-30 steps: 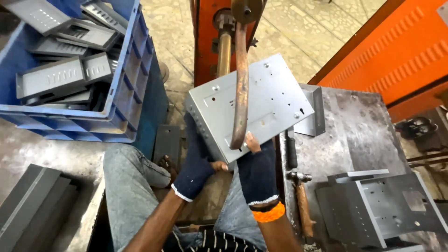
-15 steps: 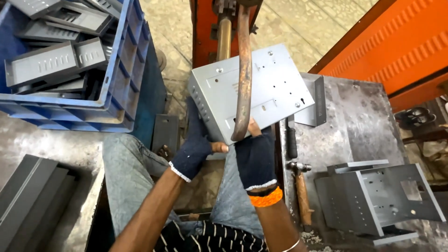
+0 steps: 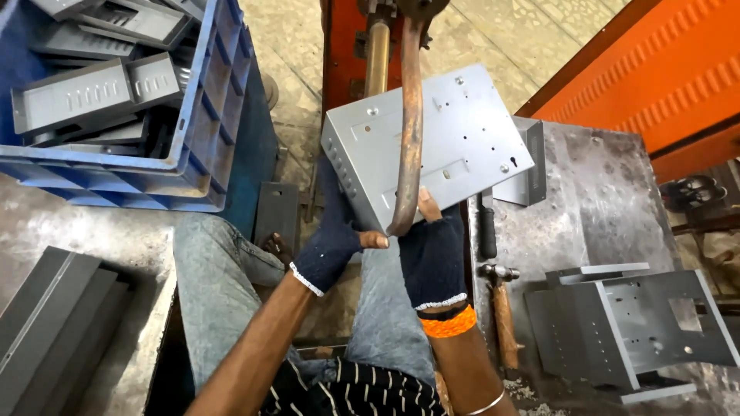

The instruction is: Assembling metal components using a spot welding machine to create metal enclosures.

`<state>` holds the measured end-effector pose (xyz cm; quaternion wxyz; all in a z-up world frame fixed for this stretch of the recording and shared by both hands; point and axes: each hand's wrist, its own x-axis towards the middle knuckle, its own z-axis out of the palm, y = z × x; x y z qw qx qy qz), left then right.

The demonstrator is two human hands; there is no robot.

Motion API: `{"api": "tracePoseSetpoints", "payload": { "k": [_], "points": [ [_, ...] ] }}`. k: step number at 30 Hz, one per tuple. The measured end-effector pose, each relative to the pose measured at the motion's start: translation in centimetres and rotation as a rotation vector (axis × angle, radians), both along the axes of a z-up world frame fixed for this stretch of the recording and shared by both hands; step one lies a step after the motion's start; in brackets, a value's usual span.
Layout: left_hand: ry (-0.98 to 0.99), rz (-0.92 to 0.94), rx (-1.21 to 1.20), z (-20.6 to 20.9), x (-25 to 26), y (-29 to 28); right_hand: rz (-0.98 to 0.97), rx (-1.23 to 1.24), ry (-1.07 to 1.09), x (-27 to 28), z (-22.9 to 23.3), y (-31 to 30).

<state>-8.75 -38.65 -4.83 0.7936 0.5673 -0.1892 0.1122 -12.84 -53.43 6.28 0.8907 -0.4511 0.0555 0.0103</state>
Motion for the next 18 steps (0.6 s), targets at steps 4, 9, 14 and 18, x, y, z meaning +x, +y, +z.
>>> {"api": "tracePoseSetpoints", "payload": {
  "k": [4,9,14,18],
  "points": [
    [0.102,-0.074,0.011,1.4,-1.1,0.2,0.022,0.079,0.014,0.1,0.5,0.0],
    [0.057,-0.071,0.037,1.1,-0.9,0.1,0.052,0.106,-0.040,-0.2,-0.5,-0.8],
    [-0.004,-0.052,0.008,0.5,-0.9,-0.2,0.059,0.174,-0.014,0.2,-0.4,-0.8],
    [0.104,-0.083,-0.018,1.6,-1.4,-0.1,-0.088,-1.388,-0.538,-0.5,-2.0,-2.2]
  ]
}}
